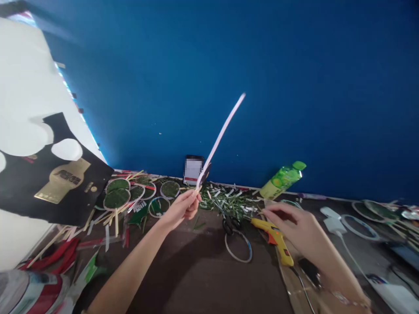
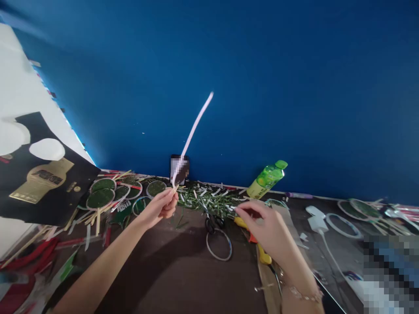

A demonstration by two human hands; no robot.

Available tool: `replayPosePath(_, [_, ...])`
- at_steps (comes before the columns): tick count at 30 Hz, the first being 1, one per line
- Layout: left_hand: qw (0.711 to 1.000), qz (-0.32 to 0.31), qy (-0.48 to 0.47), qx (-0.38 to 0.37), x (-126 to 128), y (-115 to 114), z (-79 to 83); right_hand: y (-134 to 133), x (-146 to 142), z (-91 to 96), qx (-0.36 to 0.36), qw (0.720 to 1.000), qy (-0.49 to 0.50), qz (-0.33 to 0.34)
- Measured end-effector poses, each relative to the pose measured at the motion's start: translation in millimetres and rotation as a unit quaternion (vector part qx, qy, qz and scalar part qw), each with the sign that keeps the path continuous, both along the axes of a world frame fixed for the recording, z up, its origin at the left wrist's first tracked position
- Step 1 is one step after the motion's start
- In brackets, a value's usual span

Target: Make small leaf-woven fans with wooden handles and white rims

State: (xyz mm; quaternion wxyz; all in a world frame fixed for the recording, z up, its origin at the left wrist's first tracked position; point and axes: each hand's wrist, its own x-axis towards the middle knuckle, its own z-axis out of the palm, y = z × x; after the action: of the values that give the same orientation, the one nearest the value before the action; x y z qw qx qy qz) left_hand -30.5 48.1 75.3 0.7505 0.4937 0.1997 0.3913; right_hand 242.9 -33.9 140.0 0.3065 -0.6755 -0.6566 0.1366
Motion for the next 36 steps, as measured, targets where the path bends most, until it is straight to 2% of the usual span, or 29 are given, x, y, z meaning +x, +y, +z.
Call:
replayPosePath(4, [0.988, -0.074, -0.049, -0.127, 4.7, -9.3, -32.1, -18.0, 38.4, -37.8, -0.060, 0.993, -0.067, -0.074])
replayPosePath(7, [0.971, -0.101, -0.072, -0.206, 11.6, -12.6, -51.5, -23.8, 50.4, -70.3, -0.115, 0.971, -0.156, -0.138])
replayPosePath(11, [0.951, -0.114, -0.095, -0.272, 21.4, -18.0, -64.6, -21.3, 53.4, -106.2, -0.175, 0.925, -0.239, -0.238])
replayPosePath(15, [0.936, -0.140, -0.115, -0.302, 24.7, -24.5, -74.0, -15.4, 56.3, -129.0, -0.155, 0.926, -0.233, -0.254])
replayPosePath(18, [0.926, -0.163, -0.137, -0.313, 22.2, -26.9, -83.5, -15.0, 57.0, -136.0, -0.129, 0.936, -0.209, -0.254])
replayPosePath(22, [0.915, -0.182, -0.164, -0.320, 17.2, -24.7, -92.5, -20.5, 52.2, -134.8, -0.071, 0.943, -0.179, -0.273])
replayPosePath(24, [0.913, -0.189, -0.167, -0.321, 16.1, -22.7, -94.1, -23.5, 47.9, -131.2, 0.006, 0.933, -0.192, -0.305])
replayPosePath(27, [0.911, -0.192, -0.163, -0.327, 16.5, -20.5, -94.5, -25.7, 37.5, -124.1, 0.163, 0.909, -0.199, -0.328])
replayPosePath(30, [0.903, -0.207, -0.162, -0.341, 17.3, -19.7, -94.3, -25.8, 17.8, -117.8, 0.260, 0.902, -0.163, -0.303])
replayPosePath(36, [0.897, -0.235, -0.172, -0.333, 17.4, -19.7, -91.6, -27.2, -30.2, -120.4, 0.295, 0.928, -0.117, -0.195])
